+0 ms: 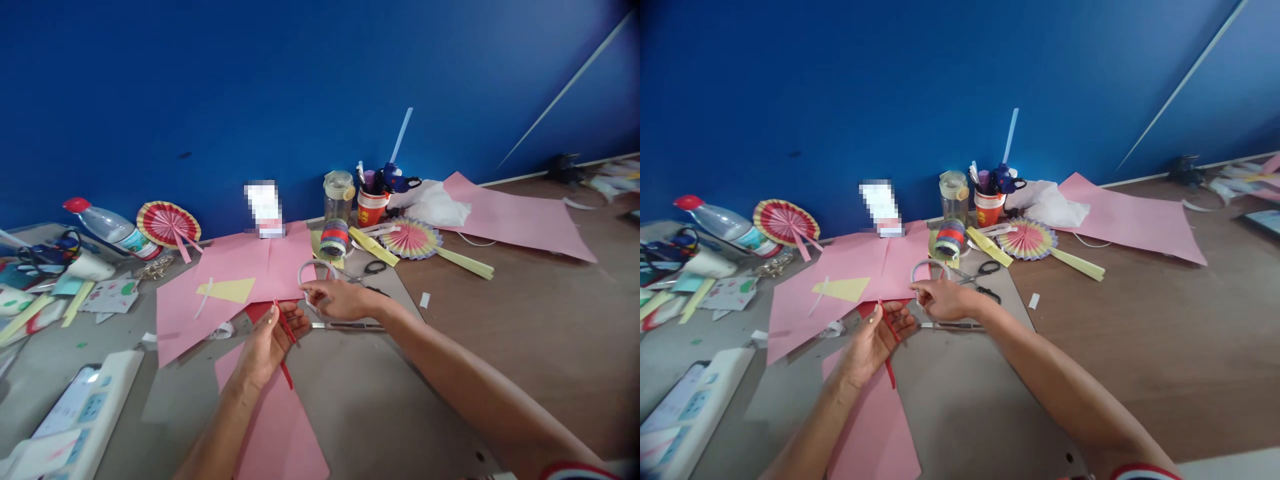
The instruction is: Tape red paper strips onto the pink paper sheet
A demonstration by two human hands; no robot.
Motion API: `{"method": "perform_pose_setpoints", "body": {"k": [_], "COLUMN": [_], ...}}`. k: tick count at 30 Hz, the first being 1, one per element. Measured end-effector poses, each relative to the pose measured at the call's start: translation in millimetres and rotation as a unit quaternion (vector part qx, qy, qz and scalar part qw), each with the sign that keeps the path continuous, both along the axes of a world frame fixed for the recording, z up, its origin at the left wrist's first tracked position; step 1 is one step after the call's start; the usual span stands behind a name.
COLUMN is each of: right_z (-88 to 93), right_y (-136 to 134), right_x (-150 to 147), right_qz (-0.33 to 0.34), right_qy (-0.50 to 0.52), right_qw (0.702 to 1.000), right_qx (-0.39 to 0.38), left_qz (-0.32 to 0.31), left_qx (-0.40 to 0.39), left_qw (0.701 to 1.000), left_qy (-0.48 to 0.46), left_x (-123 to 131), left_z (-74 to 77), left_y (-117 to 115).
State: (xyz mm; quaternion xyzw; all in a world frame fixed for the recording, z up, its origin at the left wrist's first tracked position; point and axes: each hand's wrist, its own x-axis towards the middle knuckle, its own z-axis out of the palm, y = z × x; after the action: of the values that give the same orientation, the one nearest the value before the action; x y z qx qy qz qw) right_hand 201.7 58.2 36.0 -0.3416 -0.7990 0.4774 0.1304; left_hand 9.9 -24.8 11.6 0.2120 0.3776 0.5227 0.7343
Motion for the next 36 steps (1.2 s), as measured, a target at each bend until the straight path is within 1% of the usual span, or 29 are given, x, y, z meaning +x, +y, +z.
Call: {"method": "perform_pose_setpoints", "body": {"k": [2, 3, 4, 5, 8, 10, 13, 15, 16, 17, 19, 20, 22, 25, 27, 30, 33, 34, 36], "right_z": [4.4, 6.6, 8.1, 8.9, 7.7, 7.8, 15.5, 25.0, 29.9, 34.2, 40.0, 41.1, 40.6, 36.9, 34.4, 30.5, 26.4, 25.2, 23.4], "right_y": [2, 2, 1, 0, -6, -9, -10, -9, -9, -10, -13, -16, -23, -36, -43, -47, -42, -39, -33], "right_x": [4, 5, 6, 6, 3, 1, 2, 5, 7, 8, 8, 6, -1, -15, -23, -30, -29, -27, -24], "right_qz": [0.061, 0.085, 0.094, 0.089, 0.043, 0.020, -0.063, -0.120, -0.140, -0.156, -0.171, -0.167, -0.144, -0.102, -0.094, -0.130, -0.165, -0.178, -0.206], "right_qy": [-0.023, -0.036, -0.047, -0.054, -0.064, -0.068, -0.037, 0.011, 0.040, 0.077, 0.140, 0.157, 0.151, 0.125, 0.123, 0.117, 0.112, 0.119, 0.156], "right_qw": [0.998, 0.996, 0.994, 0.994, 0.992, 0.989, 0.983, 0.976, 0.975, 0.975, 0.973, 0.973, 0.978, 0.985, 0.985, 0.982, 0.978, 0.975, 0.961], "right_qx": [-0.020, -0.017, -0.003, 0.021, 0.101, 0.129, 0.167, 0.180, 0.169, 0.141, 0.065, 0.028, -0.018, -0.054, -0.079, -0.073, -0.055, -0.063, -0.103], "left_qz": [-0.002, 0.000, 0.004, 0.009, 0.019, 0.019, 0.010, -0.003, -0.009, -0.014, -0.020, -0.022, -0.019, -0.005, 0.003, 0.006, 0.004, 0.005, 0.013], "left_qx": [-0.006, -0.009, -0.011, -0.014, -0.018, -0.017, -0.005, 0.011, 0.021, 0.031, 0.049, 0.055, 0.060, 0.057, 0.058, 0.062, 0.066, 0.067, 0.070], "left_qw": [1.000, 1.000, 1.000, 1.000, 1.000, 1.000, 1.000, 1.000, 1.000, 0.999, 0.998, 0.997, 0.996, 0.993, 0.991, 0.986, 0.982, 0.981, 0.980], "left_qy": [-0.012, -0.015, -0.016, -0.016, -0.008, -0.001, 0.002, 0.005, 0.010, 0.018, 0.034, 0.045, 0.069, 0.105, 0.124, 0.155, 0.177, 0.181, 0.186], "left_x": [-1, -1, -1, -1, -1, -2, -2, -2, -1, 0, 2, 3, 5, 7, 7, 7, 6, 6, 4], "left_z": [-1.0, -1.0, -0.7, -0.2, 0.7, 0.6, 1.1, 2.7, 4.0, 5.4, 8.5, 9.8, 11.4, 11.3, 10.5, 10.1, 11.0, 11.4, 11.9], "left_y": [1, 1, 2, 2, 1, 1, 1, -1, -3, -4, -7, -9, -11, -12, -12, -13, -13, -13, -13]}}
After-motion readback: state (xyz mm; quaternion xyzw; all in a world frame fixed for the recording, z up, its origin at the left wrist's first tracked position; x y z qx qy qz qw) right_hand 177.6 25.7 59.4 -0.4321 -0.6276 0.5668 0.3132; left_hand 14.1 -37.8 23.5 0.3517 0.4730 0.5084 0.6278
